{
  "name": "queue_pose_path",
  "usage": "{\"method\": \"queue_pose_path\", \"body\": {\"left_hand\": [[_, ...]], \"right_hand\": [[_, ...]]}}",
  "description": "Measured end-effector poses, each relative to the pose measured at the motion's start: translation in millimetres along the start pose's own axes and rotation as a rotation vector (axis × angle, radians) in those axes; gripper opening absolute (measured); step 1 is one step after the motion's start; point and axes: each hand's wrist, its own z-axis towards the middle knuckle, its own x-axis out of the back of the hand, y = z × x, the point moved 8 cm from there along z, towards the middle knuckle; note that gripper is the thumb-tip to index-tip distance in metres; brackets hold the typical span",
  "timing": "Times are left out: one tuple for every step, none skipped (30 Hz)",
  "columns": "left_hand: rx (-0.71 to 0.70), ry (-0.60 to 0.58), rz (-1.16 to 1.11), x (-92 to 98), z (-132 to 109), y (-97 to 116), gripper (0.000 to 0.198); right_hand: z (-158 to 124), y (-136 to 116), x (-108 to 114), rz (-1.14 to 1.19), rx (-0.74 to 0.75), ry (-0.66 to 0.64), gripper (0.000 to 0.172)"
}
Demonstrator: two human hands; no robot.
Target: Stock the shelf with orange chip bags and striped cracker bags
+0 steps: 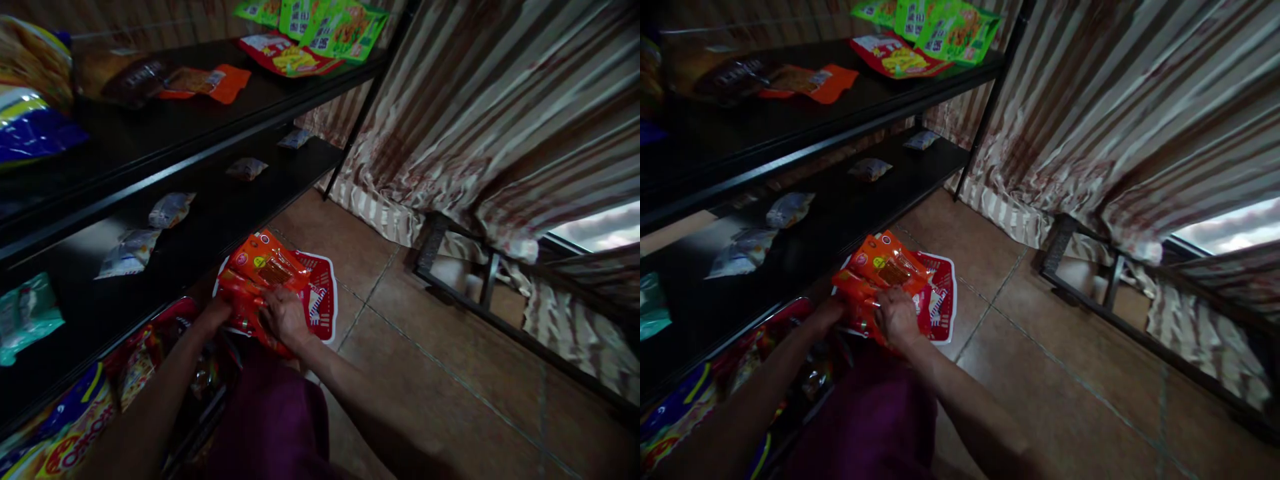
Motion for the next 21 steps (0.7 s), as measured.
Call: {"method": "queue_pose_path", "body": {"left_hand": [[-0.004, -0.037, -0.124, -1.6, -3, 4, 0.030], [0.000, -0.055, -0.227, -2.1, -5, 7, 0.032], [0.005, -0.039, -0.289, -0.4, -6, 10, 0.034], [0.000, 0.024, -0.295, 4.7, -6, 14, 0.038], [-0.012, 0.123, -0.259, 12.3, -7, 18, 0.046], [-0.042, 0.253, -0.189, 21.8, -10, 24, 0.054], [-0.101, 0.392, -0.087, 31.1, -16, 34, 0.062], [-0.200, 0.500, 0.042, 36.3, -23, 48, 0.067], [-0.336, 0.548, 0.189, 34.5, -30, 66, 0.068], [-0.497, 0.534, 0.341, 25.6, -37, 84, 0.068], [-0.656, 0.465, 0.478, 11.4, -43, 100, 0.065], [-0.780, 0.373, 0.589, -3.9, -48, 110, 0.063], [-0.843, 0.293, 0.673, -16.2, -50, 115, 0.062], [-0.853, 0.244, 0.735, -24.2, -49, 117, 0.062], [-0.828, 0.221, 0.781, -28.6, -45, 117, 0.064], [-0.794, 0.210, 0.818, -31.2, -41, 115, 0.066], [-0.767, 0.198, 0.850, -33.4, -36, 113, 0.066], [-0.750, 0.181, 0.877, -35.8, -32, 110, 0.063], [-0.740, 0.162, 0.897, -38.1, -29, 106, 0.057], [-0.724, 0.148, 0.909, -39.6, -26, 102, 0.046], [-0.701, 0.142, 0.912, -40.2, -24, 98, 0.036]], "right_hand": [[-5, -6, -2, -0.012, 0.034, -0.006, 0.033], [-8, -8, -2, -0.015, 0.053, -0.008, 0.033], [-9, -6, -2, -0.011, 0.055, -0.012, 0.032], [-8, -1, -1, -0.005, 0.039, -0.020, 0.032], [-5, 5, 0, 0.003, 0.017, -0.030, 0.031], [-2, 11, 1, 0.010, 0.000, -0.042, 0.031], [3, 16, 2, 0.016, -0.008, -0.054, 0.031], [7, 20, 3, 0.021, -0.010, -0.058, 0.031], [10, 23, 4, 0.030, -0.014, -0.051, 0.031], [12, 27, 4, 0.049, -0.027, -0.033, 0.032], [12, 30, 5, 0.078, -0.046, -0.011, 0.034], [11, 34, 4, 0.120, -0.066, 0.007, 0.036], [9, 38, 3, 0.177, -0.072, 0.009, 0.038], [6, 41, 1, 0.252, -0.058, -0.011, 0.039], [4, 44, 0, 0.341, -0.031, -0.054, 0.038], [3, 48, -1, 0.434, -0.001, -0.097, 0.037], [4, 55, 1, 0.529, 0.013, -0.130, 0.036], [7, 66, 6, 0.600, -0.009, -0.120, 0.037], [14, 83, 15, 0.633, -0.069, -0.041, 0.038], [21, 102, 26, 0.620, -0.150, 0.067, 0.039], [29, 121, 35, 0.555, -0.251, 0.172, 0.039]]}}
